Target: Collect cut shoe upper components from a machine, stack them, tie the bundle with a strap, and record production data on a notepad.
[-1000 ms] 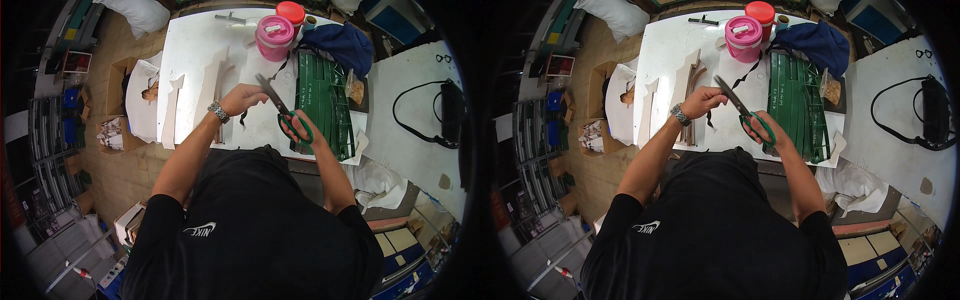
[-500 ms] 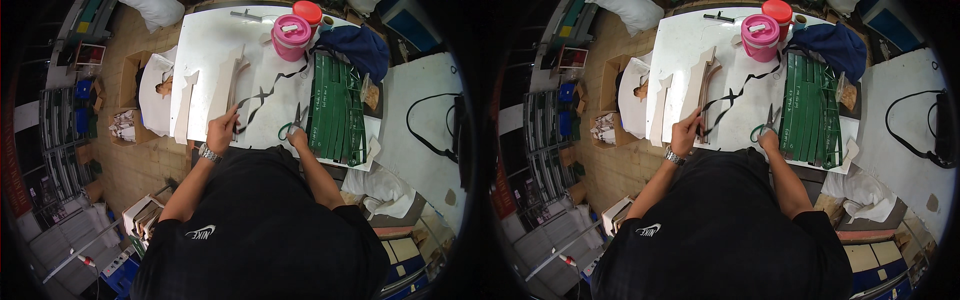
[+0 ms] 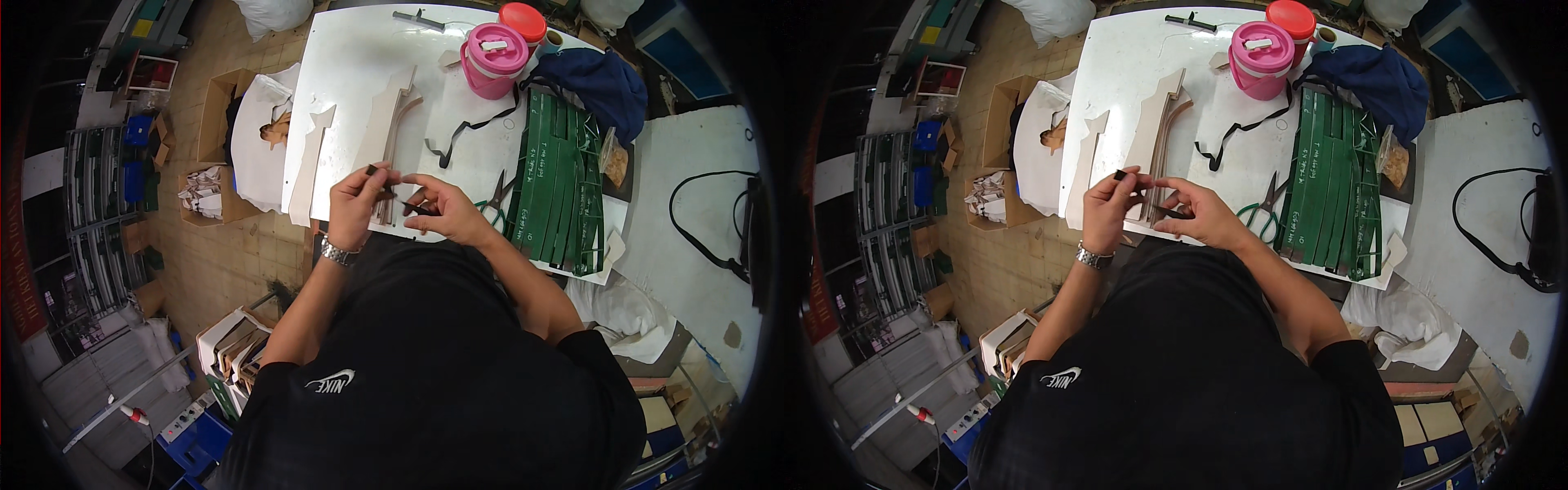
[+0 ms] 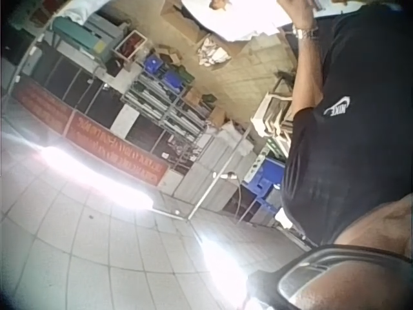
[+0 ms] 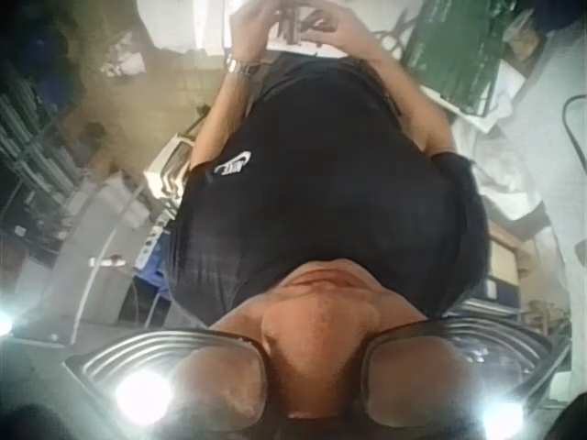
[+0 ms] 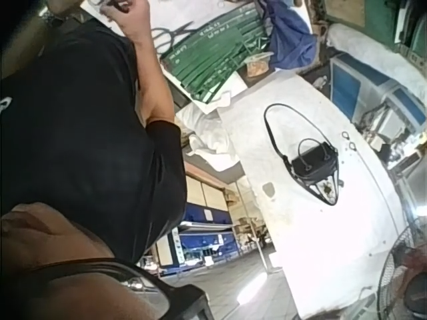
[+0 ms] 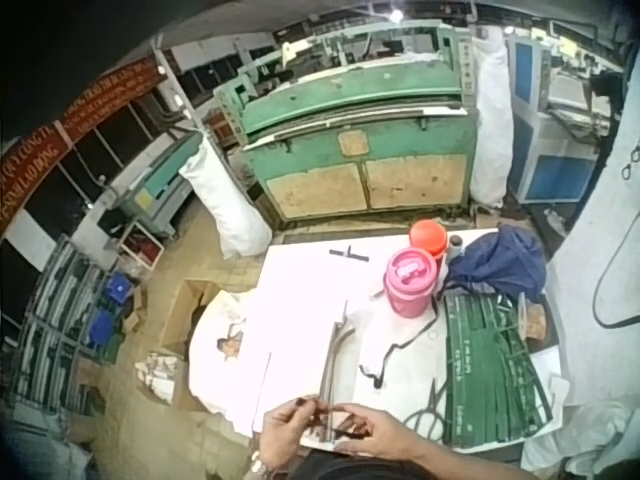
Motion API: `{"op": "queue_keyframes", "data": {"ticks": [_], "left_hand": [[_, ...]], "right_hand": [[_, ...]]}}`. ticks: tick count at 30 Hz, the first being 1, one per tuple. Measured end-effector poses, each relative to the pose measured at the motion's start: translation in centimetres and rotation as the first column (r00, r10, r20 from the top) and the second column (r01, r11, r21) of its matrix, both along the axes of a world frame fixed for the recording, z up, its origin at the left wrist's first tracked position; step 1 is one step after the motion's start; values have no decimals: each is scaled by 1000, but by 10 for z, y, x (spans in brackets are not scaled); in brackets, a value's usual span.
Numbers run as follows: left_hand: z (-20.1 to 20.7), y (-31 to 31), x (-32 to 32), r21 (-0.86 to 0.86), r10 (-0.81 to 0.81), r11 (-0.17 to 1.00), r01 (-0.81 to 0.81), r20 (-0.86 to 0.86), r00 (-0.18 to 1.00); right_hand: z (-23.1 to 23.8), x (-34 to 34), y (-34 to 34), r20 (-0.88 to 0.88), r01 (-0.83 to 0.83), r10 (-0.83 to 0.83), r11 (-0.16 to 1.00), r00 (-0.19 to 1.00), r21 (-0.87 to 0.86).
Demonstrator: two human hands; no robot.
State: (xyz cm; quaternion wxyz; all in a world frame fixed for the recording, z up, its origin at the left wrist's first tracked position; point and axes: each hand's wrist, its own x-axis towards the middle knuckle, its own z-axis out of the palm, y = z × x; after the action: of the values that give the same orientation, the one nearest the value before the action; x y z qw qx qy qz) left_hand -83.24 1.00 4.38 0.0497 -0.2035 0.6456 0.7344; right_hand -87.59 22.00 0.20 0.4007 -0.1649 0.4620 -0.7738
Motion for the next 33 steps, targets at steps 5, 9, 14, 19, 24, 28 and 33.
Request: {"op": "queue_keyframes", "data": {"ticks": [5,9,14,19,24,28,33], "left_hand": [[-40,-39,-9,29,-23,999,20,117,993],[-97,-81,-30,-89,-182,974,207,232,956],[-189,-176,-89,-334,-178,905,263,264,948],[-254,-194,-151,-116,-321,882,458,563,761],[-273,-165,-195,23,-418,874,485,544,727],[-262,-166,-211,140,-512,834,534,560,652],[-276,-172,-218,250,-505,856,453,597,624]], "right_hand": [[-41,10,20,95,41,-72,954,993,296],[-68,32,51,304,353,-569,763,764,542],[-119,36,41,277,617,-904,426,327,661],[-189,-30,-82,212,638,-899,424,384,643],[-269,-107,-180,-14,678,-890,336,455,654],[-280,-123,-206,-285,524,-643,214,711,825],[-277,-128,-215,-289,504,-628,191,722,842]]}}
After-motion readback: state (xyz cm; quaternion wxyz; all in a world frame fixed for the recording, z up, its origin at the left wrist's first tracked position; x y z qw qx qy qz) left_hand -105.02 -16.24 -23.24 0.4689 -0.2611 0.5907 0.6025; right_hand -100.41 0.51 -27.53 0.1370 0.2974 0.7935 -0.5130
